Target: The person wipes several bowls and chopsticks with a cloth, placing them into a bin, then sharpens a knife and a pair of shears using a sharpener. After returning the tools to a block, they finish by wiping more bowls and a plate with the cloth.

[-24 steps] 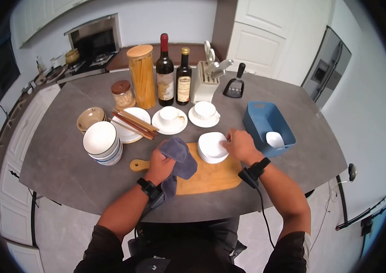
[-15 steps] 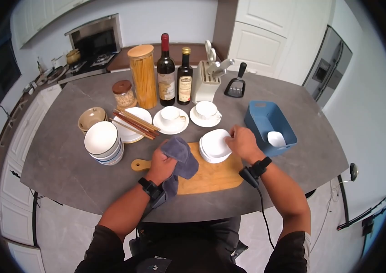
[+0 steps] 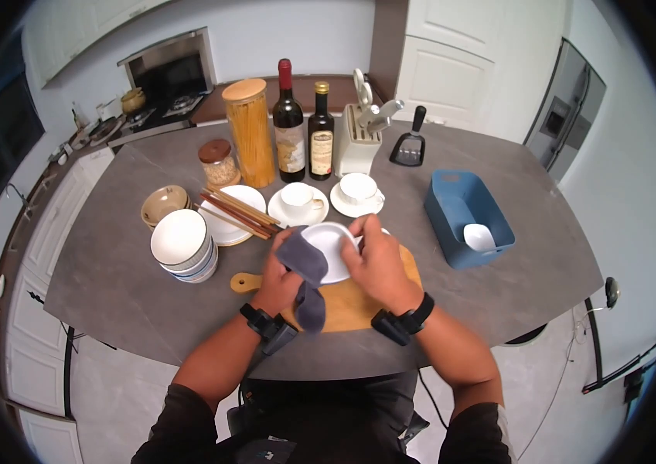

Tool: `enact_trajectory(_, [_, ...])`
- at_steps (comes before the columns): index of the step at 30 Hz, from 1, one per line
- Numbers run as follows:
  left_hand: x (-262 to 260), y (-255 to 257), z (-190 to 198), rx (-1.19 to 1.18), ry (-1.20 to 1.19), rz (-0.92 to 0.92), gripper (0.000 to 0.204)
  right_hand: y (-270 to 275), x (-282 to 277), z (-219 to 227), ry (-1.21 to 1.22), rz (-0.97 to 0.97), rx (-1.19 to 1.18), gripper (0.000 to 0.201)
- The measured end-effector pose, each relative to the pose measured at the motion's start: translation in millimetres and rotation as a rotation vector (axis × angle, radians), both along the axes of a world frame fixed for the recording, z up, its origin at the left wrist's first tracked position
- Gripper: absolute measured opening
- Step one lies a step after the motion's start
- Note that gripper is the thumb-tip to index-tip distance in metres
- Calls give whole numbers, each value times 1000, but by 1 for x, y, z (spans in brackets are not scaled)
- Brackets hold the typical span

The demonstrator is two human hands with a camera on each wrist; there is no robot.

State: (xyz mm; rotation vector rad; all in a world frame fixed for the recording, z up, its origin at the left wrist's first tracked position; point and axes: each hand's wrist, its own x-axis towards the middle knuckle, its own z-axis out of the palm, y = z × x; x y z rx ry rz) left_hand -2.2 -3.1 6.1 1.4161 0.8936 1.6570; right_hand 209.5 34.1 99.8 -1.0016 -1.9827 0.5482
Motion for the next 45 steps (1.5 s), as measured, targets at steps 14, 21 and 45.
enact_trajectory(14, [-3,0,13,136,54,-184,65,-4,-21,-32,213,49,238,16])
enact_trajectory(21, [-5,-9,19,195,538,156,45,-7,-12,-37,212,48,275,17])
enact_trajectory(45, [6,-6,17,24,162,84,49,-13,-17,-37,270,72,325,25])
